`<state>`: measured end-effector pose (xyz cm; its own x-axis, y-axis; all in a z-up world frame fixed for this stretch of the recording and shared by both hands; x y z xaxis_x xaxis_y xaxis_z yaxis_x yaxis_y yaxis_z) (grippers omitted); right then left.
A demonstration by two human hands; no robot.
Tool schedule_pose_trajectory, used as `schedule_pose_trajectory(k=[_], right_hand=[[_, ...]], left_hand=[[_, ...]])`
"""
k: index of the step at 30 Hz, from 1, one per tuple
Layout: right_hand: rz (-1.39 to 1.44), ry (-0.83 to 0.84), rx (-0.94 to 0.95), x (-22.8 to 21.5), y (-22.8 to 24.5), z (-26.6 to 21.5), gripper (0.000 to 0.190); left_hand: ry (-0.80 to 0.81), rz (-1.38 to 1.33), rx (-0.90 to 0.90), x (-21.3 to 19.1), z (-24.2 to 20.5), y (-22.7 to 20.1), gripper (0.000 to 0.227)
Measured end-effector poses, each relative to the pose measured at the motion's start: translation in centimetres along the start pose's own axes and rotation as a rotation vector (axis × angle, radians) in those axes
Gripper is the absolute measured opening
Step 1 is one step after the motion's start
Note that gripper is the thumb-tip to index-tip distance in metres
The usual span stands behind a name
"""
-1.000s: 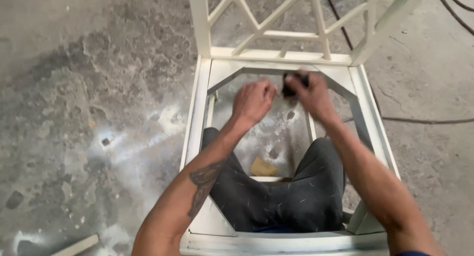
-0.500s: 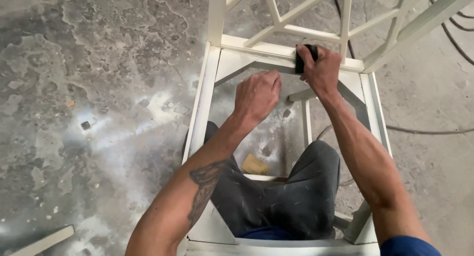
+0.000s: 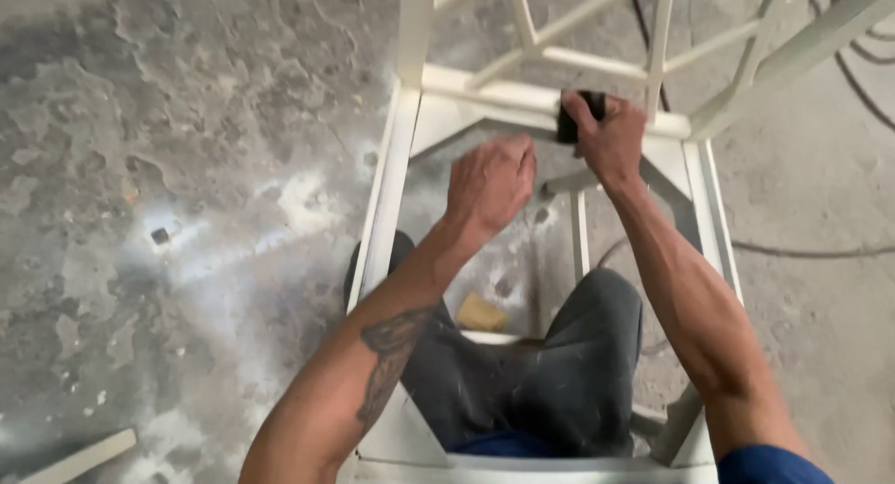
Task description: Sanding a white wooden chair frame using a sanding block and sandpaper to prepare it for finishing.
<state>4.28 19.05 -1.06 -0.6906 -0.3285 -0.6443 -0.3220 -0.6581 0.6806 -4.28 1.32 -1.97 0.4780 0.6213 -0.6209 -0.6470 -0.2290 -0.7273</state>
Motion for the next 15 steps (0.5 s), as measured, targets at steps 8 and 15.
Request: schedule_pose_trajectory(k=[8,15], right_hand=[[-0.154,-0.054,-0.152,0.2,-1.2,1.5,0.04],[0.018,-0.106,-0.105,0.6,-0.4,0.9,0.032]], left_hand=[[0.027,0.013,-0.001,-0.6,0.3,-0.4,0.021],[0.066,0.009,-0.021,-0.4,0.2,-0.3,0.022]])
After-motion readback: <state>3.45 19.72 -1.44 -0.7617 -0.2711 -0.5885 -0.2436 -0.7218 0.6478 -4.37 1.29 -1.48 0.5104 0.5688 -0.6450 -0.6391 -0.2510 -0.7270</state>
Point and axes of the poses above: each hand's wrist, its own z-axis towards the middle knuckle, its own x-axis out of the palm, y = z × x, the point moved 2 cm from there along z, towards the middle knuckle, and after that the axes turned 4 degrees about -x, right-handed, at the moved point
